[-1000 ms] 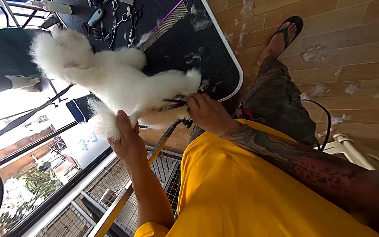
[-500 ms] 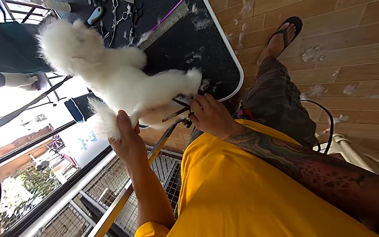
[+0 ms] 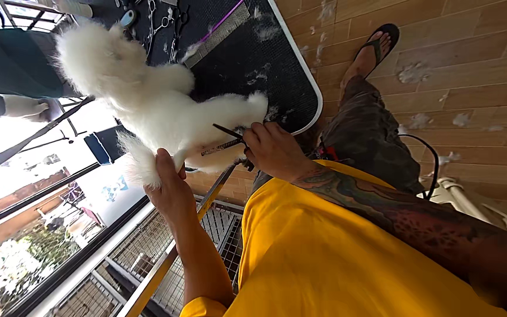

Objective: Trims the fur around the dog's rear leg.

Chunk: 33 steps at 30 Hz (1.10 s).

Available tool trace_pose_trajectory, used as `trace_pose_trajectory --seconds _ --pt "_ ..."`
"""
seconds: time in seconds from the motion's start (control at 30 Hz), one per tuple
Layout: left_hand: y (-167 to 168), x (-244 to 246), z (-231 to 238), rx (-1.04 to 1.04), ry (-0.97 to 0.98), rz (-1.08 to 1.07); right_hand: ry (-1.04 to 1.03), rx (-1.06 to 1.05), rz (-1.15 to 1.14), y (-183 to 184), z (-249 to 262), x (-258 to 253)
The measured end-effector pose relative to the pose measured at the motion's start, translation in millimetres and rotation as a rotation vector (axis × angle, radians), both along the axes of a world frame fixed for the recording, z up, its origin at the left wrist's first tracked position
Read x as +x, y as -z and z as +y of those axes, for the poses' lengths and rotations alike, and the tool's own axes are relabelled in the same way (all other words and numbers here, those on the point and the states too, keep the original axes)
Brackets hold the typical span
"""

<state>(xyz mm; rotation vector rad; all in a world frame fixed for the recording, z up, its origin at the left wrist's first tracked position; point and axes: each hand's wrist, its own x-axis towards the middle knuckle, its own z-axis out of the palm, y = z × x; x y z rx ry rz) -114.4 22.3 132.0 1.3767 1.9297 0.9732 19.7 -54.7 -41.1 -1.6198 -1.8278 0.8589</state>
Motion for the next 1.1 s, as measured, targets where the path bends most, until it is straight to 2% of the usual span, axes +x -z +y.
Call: trace_pose_trajectory --seconds 0.77,1.1 --pt "2 -4 -1 0.007 0.023 0.002 -0.016 -0.054 0.014 -9 4 -1" --pt "2 -3 -3 -0.007 0.005 0.02 0.001 -0.048 0.063 5 3 -2"
